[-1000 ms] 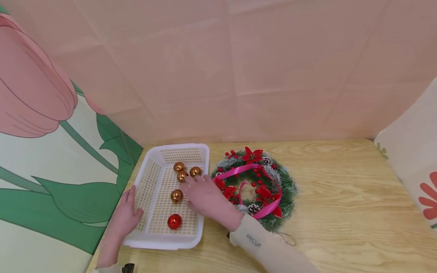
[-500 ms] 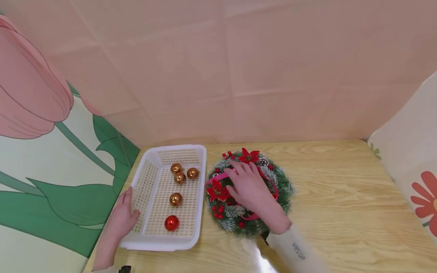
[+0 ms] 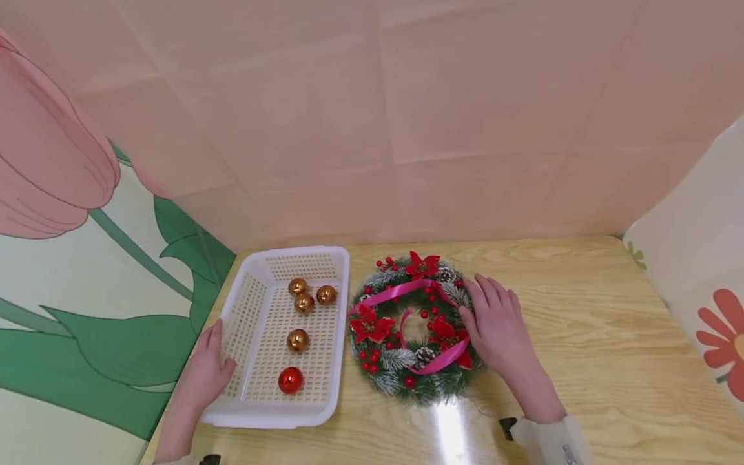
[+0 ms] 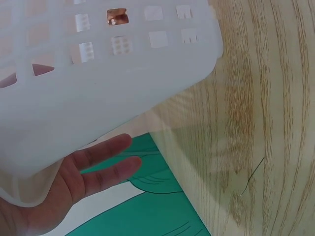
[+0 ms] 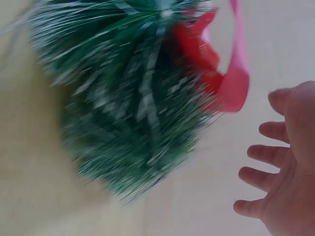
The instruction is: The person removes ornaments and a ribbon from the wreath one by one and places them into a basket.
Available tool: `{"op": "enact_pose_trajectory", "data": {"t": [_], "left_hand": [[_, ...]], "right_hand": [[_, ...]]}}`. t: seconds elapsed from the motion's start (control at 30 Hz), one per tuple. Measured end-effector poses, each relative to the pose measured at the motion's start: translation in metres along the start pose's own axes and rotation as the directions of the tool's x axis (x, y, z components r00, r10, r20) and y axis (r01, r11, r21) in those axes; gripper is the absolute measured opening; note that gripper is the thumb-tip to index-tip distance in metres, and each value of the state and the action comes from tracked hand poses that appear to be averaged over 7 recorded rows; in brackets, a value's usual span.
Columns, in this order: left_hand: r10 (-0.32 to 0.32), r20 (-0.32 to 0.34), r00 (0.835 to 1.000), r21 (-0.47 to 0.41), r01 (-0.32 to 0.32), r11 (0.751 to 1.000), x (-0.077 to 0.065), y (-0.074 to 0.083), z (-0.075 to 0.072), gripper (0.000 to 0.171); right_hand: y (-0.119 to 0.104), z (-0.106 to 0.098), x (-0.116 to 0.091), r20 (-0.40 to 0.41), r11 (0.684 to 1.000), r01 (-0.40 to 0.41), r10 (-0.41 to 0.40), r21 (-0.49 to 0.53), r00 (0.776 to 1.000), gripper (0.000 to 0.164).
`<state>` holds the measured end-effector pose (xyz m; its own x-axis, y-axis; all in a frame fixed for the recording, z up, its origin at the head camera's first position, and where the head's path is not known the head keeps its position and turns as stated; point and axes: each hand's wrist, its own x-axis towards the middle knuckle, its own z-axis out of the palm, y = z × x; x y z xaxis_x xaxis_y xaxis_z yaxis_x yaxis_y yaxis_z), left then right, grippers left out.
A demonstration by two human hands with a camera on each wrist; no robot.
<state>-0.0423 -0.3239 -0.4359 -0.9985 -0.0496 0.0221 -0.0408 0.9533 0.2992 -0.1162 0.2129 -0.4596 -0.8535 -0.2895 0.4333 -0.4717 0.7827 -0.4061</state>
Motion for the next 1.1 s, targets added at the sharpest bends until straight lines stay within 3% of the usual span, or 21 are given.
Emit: {"op": "enact_pose_trajectory", "data": {"t": [0.2, 0.37, 0.63, 0.83, 0.97, 1.03, 1.1], "left_hand": [[0.008, -0.005, 1.0, -0.001, -0.008, 1.0, -0.002, 0.002, -0.003, 0.08], [0.01, 0.006, 1.0, -0.017, -0.01, 1.0, -0.002, 0.002, -0.003, 0.08], [0.019, 0.0, 1.0, -0.014, -0.019, 1.0, -0.001, -0.001, -0.001, 0.083], [0.006, -0.012, 1.0, 0.03, -0.005, 1.0, 0.001, 0.005, -0.013, 0.08], [0.034, -0.086, 0.996, 0.054, -0.029, 0.998, 0.002, 0.021, -0.026, 0.074], [0.094, -0.161, 0.982, 0.07, -0.084, 0.994, 0.001, 0.038, -0.032, 0.07], [0.168, -0.232, 0.958, 0.085, -0.152, 0.985, -0.001, 0.06, -0.037, 0.064]], "right_hand": [[0.013, 0.005, -0.017, 0.023, 0.999, -0.038, 0.039, -0.033, 0.999, 0.049], [0.019, 0.014, -0.021, 0.04, 0.997, -0.066, 0.065, 0.029, 0.997, 0.05], [0.024, 0.026, -0.024, 0.14, 0.984, -0.137, 0.121, 0.113, 0.983, 0.055], [0.031, 0.036, -0.026, 0.157, 0.984, -0.131, 0.111, 0.122, 0.981, 0.055], [0.032, 0.04, -0.027, 0.159, 0.982, -0.141, 0.121, 0.125, 0.98, 0.053], [0.032, 0.04, -0.027, 0.171, 0.982, -0.149, 0.128, 0.117, 0.977, 0.054], [0.032, 0.041, -0.028, 0.181, 0.98, -0.162, 0.14, 0.113, 0.974, 0.054]]}}
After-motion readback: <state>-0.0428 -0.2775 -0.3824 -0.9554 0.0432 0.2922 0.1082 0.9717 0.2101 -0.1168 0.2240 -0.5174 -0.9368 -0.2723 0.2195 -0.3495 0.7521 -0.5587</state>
